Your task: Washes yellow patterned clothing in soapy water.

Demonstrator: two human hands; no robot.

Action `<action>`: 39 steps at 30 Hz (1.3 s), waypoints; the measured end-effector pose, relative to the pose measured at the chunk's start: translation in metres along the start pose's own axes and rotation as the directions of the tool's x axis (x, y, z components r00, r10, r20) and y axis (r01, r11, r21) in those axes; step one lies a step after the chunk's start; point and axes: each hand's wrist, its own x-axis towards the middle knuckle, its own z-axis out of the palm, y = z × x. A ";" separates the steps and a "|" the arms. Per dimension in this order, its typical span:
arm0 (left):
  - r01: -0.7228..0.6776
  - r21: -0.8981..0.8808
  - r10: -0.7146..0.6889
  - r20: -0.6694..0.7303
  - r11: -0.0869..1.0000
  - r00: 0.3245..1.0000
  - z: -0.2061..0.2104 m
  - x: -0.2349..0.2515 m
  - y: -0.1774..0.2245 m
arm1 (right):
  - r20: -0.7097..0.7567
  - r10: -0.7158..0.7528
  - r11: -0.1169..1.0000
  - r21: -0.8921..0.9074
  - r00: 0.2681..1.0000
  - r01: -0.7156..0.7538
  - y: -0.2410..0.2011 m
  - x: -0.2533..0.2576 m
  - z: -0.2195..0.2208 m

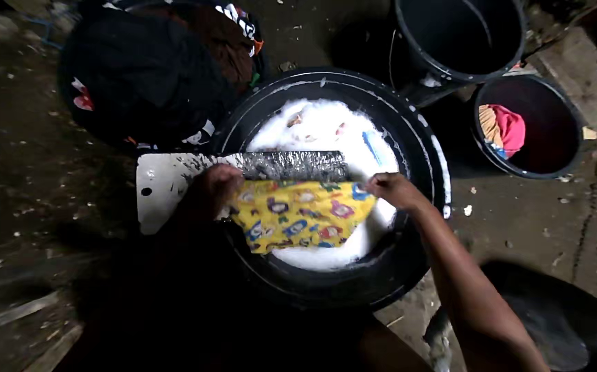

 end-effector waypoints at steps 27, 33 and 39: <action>0.243 0.562 -0.024 -0.368 0.790 0.929 0.029 0.087 -0.014 | -0.240 0.289 0.932 -0.151 0.927 -0.330 -0.055 0.043 0.083; 0.278 0.529 -0.081 -0.366 0.802 0.927 0.025 0.089 -0.004 | -0.124 -0.160 0.955 -0.270 0.979 0.122 -0.183 0.035 0.141; 0.289 0.544 -0.103 -0.347 0.788 0.932 0.025 0.089 -0.004 | -0.165 0.279 0.900 -0.298 0.946 -0.318 -0.052 0.043 0.074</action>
